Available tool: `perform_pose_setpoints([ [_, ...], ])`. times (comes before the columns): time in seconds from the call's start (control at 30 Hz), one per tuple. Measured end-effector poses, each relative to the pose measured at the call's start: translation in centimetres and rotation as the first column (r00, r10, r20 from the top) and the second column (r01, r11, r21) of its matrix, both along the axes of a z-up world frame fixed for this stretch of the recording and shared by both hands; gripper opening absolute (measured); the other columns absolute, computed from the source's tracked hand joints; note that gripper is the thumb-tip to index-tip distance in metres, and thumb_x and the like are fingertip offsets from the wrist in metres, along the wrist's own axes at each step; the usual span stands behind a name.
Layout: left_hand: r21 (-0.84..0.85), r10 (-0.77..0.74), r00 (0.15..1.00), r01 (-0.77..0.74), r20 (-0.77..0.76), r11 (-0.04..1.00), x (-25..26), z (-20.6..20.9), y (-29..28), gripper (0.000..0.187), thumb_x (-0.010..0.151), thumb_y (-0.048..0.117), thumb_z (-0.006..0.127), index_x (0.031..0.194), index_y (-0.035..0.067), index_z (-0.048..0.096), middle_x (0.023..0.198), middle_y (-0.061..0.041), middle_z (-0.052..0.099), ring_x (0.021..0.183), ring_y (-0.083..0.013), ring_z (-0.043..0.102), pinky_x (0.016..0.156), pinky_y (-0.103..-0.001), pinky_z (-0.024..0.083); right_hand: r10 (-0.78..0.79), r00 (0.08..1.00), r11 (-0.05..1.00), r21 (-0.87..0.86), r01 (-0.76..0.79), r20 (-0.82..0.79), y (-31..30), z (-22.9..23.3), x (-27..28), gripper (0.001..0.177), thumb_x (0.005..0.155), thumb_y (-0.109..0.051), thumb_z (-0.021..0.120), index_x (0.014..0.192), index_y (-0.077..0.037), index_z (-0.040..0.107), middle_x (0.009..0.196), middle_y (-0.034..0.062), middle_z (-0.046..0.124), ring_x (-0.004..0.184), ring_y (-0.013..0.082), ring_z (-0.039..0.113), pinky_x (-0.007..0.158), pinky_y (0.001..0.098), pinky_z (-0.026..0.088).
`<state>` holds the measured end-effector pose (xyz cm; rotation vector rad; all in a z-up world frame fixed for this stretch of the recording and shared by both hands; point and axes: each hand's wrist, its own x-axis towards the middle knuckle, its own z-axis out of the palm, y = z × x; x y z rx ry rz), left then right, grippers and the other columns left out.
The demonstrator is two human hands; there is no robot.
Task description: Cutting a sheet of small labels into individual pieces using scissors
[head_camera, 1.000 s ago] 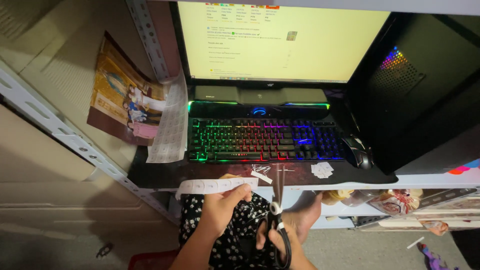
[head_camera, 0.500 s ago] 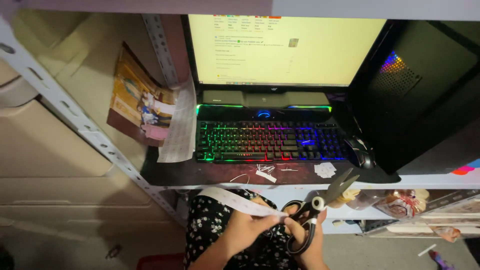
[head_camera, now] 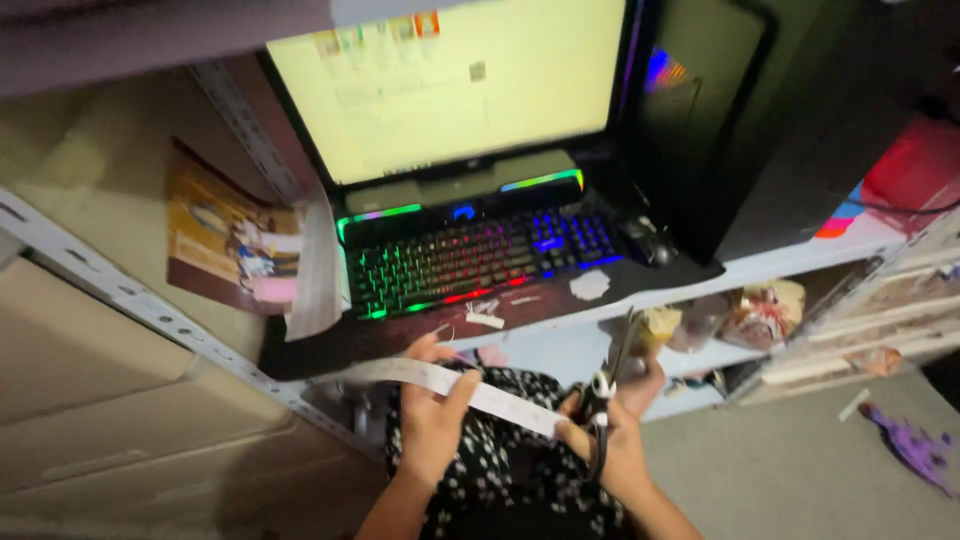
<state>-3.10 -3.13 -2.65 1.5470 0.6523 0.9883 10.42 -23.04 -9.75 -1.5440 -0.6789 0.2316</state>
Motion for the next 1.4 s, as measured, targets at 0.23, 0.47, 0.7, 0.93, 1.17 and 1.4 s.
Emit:
perform_pose_setpoints([
  [0.23,0.029,0.309,0.932,-0.320,0.190,0.947,0.4,3.9,1.9,0.090,0.074,0.004,0.079,0.147,0.010,0.028,0.143,-0.016,0.044,0.122,-0.0262,0.057,0.103,-0.036,0.049,0.002,1.000,0.999,0.032,-0.002,0.003,-4.0,-0.4,2.1,0.021,0.078,-0.009,0.086,0.092,-0.013,0.070,0.078,-0.0012,0.069,0.067,0.0095,0.058,0.064,0.0260,0.048],
  [0.47,0.406,-0.236,0.882,0.406,-0.407,0.819,4.9,9.8,-8.5,0.049,0.085,0.017,0.079,0.130,0.017,0.060,0.134,-0.007,0.055,0.123,-0.0237,0.057,0.109,-0.039,0.044,0.275,0.959,0.959,0.045,-0.278,0.067,-9.0,1.1,3.4,0.013,0.082,-0.009,0.078,0.091,-0.010,0.070,0.079,0.0006,0.069,0.070,0.0117,0.061,0.064,0.0267,0.049],
  [0.7,-0.103,-0.668,0.226,0.904,-0.709,0.416,11.1,9.5,-10.4,0.052,0.090,0.029,0.070,0.138,0.014,0.056,0.106,0.002,0.073,0.099,-0.0116,0.070,0.092,-0.027,0.058,0.185,0.980,0.981,0.051,-0.189,0.078,-9.5,0.3,8.6,0.017,0.078,-0.017,0.084,0.085,-0.012,0.068,0.078,-0.0002,0.068,0.069,0.0108,0.059,0.063,0.0281,0.050],
  [0.93,-0.053,-0.627,0.300,0.876,-0.719,0.480,13.5,8.5,-6.9,0.029,0.089,0.025,0.072,0.118,0.025,0.072,0.093,0.005,0.073,0.080,-0.0095,0.065,0.077,-0.024,0.046,0.028,0.993,0.999,0.034,-0.024,-0.117,-8.6,-0.9,12.4,0.020,0.078,-0.011,0.088,0.092,-0.008,0.073,0.070,0.0027,0.064,0.056,0.0121,0.058,0.066,0.0232,0.045],
  [1.17,-0.119,-0.564,0.590,0.623,-0.577,0.773,14.5,9.3,-1.7,0.021,0.098,0.027,0.063,0.112,0.016,0.075,0.095,0.000,0.079,0.066,-0.0066,0.060,0.064,-0.022,0.044,-0.114,0.760,0.922,0.217,0.321,-0.640,-3.8,-13.0,28.2,0.028,0.090,-0.034,0.060,0.103,-0.011,0.069,0.097,0.0089,0.071,0.085,0.0229,0.063,0.084,0.0319,0.045],
  [1.4,-0.079,-0.489,0.642,0.557,-0.590,0.827,16.0,8.0,1.6,0.018,0.095,0.026,0.066,0.087,0.014,0.076,0.084,0.006,0.076,0.081,-0.0067,0.066,0.078,-0.025,0.048,0.202,0.866,0.957,0.282,-0.074,-0.458,5.0,-9.2,19.9,0.053,0.094,-0.061,0.044,0.098,-0.012,0.064,0.092,0.0070,0.070,0.086,0.0227,0.066,0.087,0.0316,0.048],
])
